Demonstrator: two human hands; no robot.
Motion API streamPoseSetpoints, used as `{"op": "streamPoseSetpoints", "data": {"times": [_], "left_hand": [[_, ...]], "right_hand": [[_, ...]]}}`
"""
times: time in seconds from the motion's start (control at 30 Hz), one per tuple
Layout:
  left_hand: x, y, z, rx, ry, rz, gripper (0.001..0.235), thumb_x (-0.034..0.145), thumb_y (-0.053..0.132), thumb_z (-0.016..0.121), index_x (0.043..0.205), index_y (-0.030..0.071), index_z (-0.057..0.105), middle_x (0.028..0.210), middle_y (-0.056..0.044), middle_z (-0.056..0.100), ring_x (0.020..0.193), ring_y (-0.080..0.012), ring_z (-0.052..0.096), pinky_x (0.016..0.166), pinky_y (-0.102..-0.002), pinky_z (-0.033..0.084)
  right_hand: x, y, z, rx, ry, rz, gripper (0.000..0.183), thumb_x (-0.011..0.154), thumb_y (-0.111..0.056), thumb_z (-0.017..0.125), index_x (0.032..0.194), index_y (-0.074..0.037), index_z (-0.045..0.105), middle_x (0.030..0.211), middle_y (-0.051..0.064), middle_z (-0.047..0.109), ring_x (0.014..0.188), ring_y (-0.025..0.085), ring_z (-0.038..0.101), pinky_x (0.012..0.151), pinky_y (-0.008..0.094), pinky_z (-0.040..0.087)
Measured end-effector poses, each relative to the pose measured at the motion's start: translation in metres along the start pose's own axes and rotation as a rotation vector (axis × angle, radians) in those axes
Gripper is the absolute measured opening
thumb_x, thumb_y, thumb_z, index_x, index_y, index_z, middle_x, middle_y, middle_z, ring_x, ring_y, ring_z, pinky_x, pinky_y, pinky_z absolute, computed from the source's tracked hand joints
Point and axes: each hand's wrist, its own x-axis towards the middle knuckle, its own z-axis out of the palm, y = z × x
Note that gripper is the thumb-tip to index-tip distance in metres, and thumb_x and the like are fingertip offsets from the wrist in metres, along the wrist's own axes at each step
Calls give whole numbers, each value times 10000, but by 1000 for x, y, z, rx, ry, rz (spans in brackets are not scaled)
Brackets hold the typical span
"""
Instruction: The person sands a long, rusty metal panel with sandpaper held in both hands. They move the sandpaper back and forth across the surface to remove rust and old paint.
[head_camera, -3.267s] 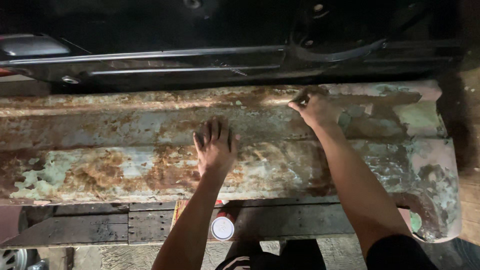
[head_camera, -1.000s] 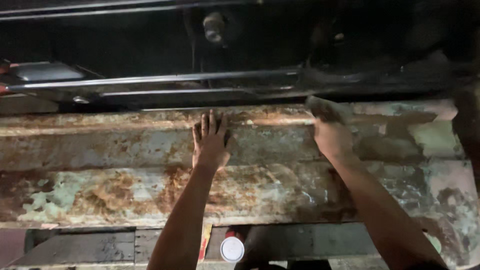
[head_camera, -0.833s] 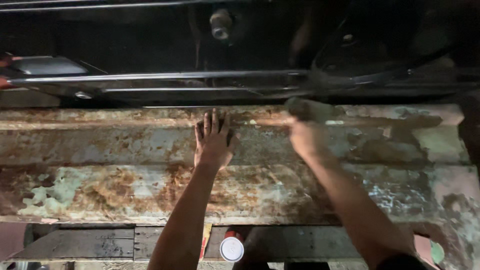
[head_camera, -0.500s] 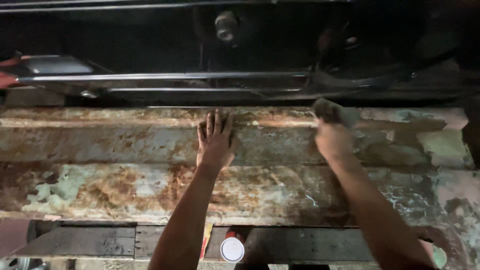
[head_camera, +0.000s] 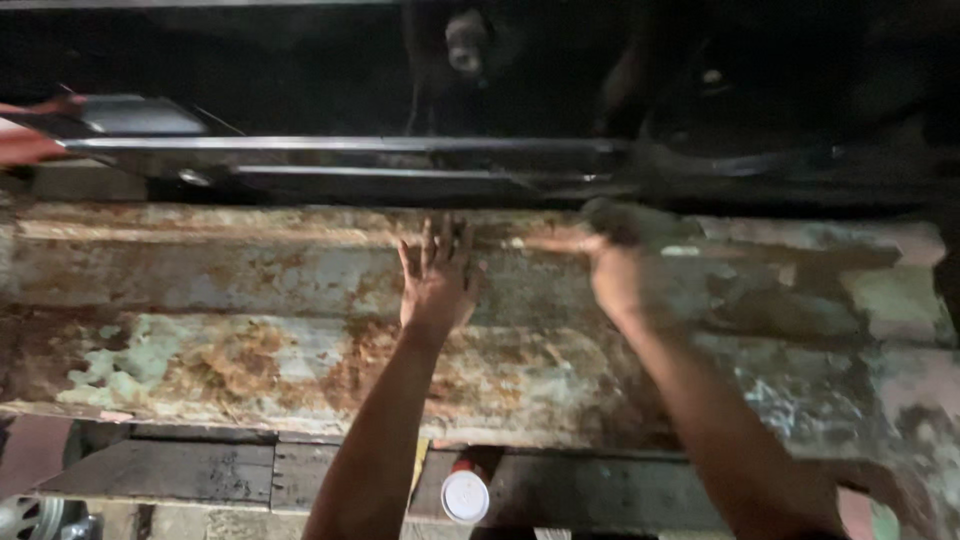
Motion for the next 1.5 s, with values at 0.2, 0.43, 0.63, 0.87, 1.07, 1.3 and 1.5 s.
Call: {"op": "streamPoseSetpoints", "data": {"times": [0.2,0.43,0.63,0.87,1.07,1.3,1.5], "left_hand": [[-1,0,-11,-22,-61,-14,663,1031,477,354,1631,245,198,1717,-76,108,1576,-332,67,1213,-679,-17],[-2,3,-12,-4,-115,-41,667,1033,502,345,1634,265,180,1733,-63,74,1578,-340,54,1219,-651,13],[-1,4,-13,-67,-65,-43,676,1017,497,406,1632,282,225,1715,-69,134,1580,-338,88,1232,-647,35],[1,-4,-6,-67,44,-19,674,1005,483,451,1614,244,289,1706,-86,184,1562,-364,137,1215,-665,88],[-4,-5,3,-51,47,2,668,1011,465,462,1616,230,308,1699,-99,210,1561,-370,155,1212,-680,118],[-2,-4,5,-13,76,28,659,1008,462,457,1605,222,313,1682,-108,215,1546,-378,155,1194,-679,115],[-1,-5,7,-51,67,2,660,999,452,488,1602,229,335,1693,-99,236,1561,-370,164,1211,-676,109]], "right_hand": [[-6,49,-14,-18,-215,183,321,1086,-225,489,1321,-210,706,609,116,650,496,309,620,470,467,485],[1,1,-27,104,-434,265,409,978,-117,495,1323,-245,675,734,139,713,566,275,670,519,450,503],[3,10,-59,171,-384,292,365,1062,-235,456,1370,-248,650,908,203,737,765,383,712,688,511,571],[5,-47,-76,93,-261,349,314,1040,-346,504,1211,-245,747,1174,208,716,951,406,707,752,516,568],[15,-19,-69,23,-406,197,388,1043,-248,458,1370,-268,665,883,193,745,790,373,754,698,539,580],[-6,-19,-60,72,-182,297,472,1133,-422,401,1160,-99,744,1044,215,740,929,415,713,788,527,560],[8,-44,-62,51,-92,90,328,1071,-307,524,1261,-112,707,1260,212,709,1131,398,668,916,502,549]]}}
